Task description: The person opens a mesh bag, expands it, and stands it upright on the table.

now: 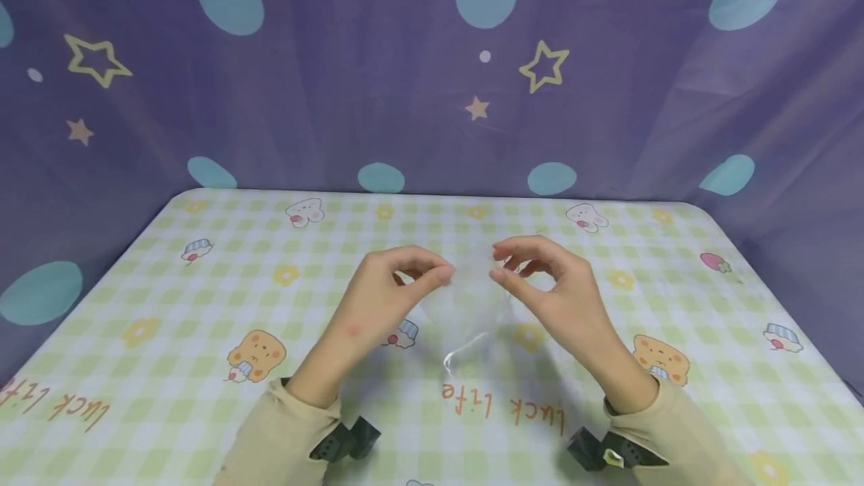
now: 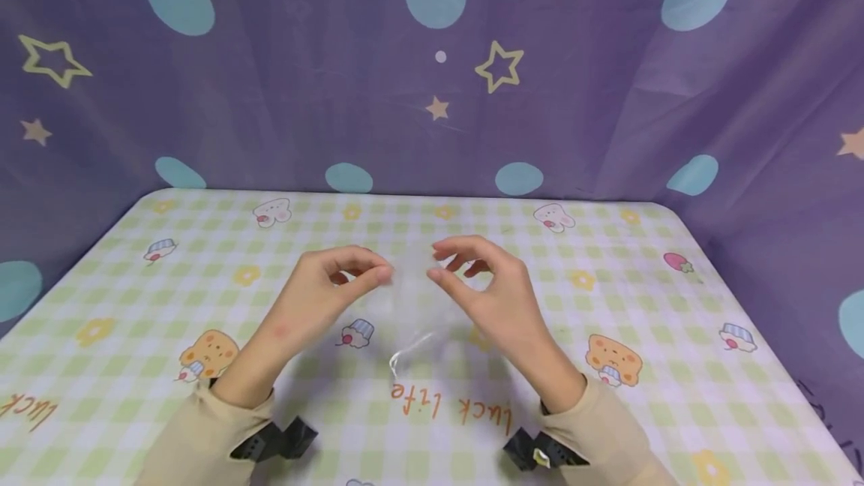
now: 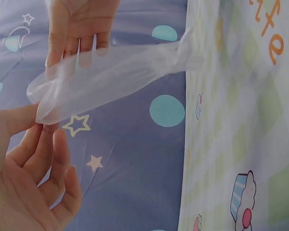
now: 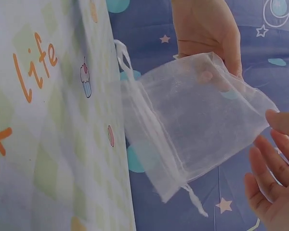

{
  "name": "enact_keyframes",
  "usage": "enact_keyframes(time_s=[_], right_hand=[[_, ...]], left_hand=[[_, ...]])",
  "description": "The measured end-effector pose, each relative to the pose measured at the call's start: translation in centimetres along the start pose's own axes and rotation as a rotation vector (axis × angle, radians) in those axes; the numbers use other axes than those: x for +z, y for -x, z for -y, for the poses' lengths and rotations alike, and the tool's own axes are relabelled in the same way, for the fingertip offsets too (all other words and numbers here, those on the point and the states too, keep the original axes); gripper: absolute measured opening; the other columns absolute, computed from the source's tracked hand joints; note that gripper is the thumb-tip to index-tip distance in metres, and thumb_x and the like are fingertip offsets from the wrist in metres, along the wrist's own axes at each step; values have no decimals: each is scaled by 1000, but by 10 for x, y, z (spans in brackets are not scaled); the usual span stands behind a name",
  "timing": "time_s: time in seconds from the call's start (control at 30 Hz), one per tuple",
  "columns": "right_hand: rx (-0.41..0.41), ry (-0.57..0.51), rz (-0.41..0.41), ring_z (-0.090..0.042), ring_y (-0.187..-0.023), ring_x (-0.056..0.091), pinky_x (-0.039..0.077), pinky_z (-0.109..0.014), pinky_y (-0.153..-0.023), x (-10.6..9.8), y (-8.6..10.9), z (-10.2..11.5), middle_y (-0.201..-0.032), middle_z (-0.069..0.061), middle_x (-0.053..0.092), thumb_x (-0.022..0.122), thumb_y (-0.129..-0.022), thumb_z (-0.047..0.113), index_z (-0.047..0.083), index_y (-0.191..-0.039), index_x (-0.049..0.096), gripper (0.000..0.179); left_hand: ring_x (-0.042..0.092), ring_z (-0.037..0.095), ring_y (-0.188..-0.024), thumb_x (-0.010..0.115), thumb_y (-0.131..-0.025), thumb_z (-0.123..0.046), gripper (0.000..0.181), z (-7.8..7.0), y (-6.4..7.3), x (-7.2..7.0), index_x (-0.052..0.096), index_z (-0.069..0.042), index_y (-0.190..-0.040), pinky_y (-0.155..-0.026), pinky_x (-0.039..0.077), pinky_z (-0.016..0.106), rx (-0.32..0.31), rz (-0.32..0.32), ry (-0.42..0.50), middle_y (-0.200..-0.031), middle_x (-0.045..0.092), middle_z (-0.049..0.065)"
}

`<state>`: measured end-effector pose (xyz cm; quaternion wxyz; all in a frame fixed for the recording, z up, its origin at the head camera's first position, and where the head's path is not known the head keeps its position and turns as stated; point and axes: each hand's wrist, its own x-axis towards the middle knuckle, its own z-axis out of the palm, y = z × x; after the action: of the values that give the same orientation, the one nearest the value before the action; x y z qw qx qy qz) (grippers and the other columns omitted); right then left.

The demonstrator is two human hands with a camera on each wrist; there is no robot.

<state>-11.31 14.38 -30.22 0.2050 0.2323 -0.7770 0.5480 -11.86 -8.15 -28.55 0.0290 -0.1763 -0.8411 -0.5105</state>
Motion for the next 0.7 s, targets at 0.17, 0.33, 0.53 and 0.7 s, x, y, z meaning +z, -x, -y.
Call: enact_keyframes(time_s=[0.17,0.33,0.53,0.7], right_hand=[[-31,-37,-52,-14,-82,62,50,-24,-74,2,1,2,-96,-5,72,74,-86,-4,4,-103,73,19],[36,-23,-5,-14,-83,62,49,-25,-76,7,5,1,-96,2,73,73,-89,4,9,-101,74,14],[116,-26,63,-15,-86,64,49,-26,-78,9,8,2,-98,5,72,73,-91,11,11,-107,74,16],[139,-33,67,-14,-87,66,50,-27,-80,11,9,4,-96,4,73,72,-92,12,9,-103,76,13]], left_hand=[[62,10,-93,72,-92,-32,18,0,-1,0,77,-17,-102,-85,46,38,-44,-47,58,-100,72,-9],[62,11,-95,72,-92,-31,18,-1,0,3,77,-17,-103,-87,46,39,-44,-41,100,-103,73,-8],[61,11,-95,71,-93,-29,17,-3,1,9,77,-16,-101,-85,47,40,3,25,109,-98,73,-8],[63,12,-91,71,-94,-27,15,-4,3,13,77,-15,-101,-81,47,38,29,90,149,-98,73,-7]])
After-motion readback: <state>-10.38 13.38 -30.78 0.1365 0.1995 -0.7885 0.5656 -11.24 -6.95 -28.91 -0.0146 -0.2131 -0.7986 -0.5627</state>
